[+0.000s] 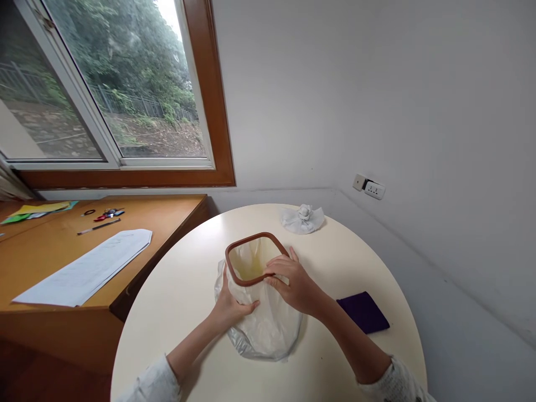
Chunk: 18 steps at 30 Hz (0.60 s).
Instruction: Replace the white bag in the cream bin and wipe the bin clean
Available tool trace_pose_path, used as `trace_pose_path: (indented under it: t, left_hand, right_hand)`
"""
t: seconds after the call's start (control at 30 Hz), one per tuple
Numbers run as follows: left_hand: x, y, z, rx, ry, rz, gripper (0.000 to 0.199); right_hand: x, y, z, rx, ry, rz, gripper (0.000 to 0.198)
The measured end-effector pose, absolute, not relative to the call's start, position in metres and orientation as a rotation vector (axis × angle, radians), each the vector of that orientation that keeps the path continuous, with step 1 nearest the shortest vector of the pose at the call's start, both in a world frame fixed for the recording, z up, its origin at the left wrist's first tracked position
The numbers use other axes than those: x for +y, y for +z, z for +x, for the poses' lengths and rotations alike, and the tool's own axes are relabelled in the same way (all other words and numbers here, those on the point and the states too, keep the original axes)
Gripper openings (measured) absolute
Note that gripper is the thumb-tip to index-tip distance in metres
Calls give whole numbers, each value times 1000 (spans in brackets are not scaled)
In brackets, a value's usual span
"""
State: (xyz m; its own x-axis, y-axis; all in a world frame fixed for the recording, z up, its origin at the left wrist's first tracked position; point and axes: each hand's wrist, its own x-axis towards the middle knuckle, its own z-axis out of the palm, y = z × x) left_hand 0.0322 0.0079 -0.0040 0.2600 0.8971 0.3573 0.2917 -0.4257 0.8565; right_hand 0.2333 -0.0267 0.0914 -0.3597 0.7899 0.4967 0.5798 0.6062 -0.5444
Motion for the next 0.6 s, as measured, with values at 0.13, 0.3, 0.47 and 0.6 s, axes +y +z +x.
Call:
trace_pose_path:
  t: [0.13,0.3,0.47,0.6]
  left_hand:
    - [9,-6,31,1091,1154,1883,121]
    - [10,-9,29,1116,1120,1836,122]
    - [11,-10,26,1102,1088,1839,123]
    - [16,-11,24,1041,1037,1857,121]
  right_hand:
    - [-27,115,238,-1929,323,-1084,16]
    - [-24,144,253,-1808,270,-1065,16]
    - [-7,118,290,-1724,142,-1273,23]
    - [6,61,329,-1815,85,-1476,25]
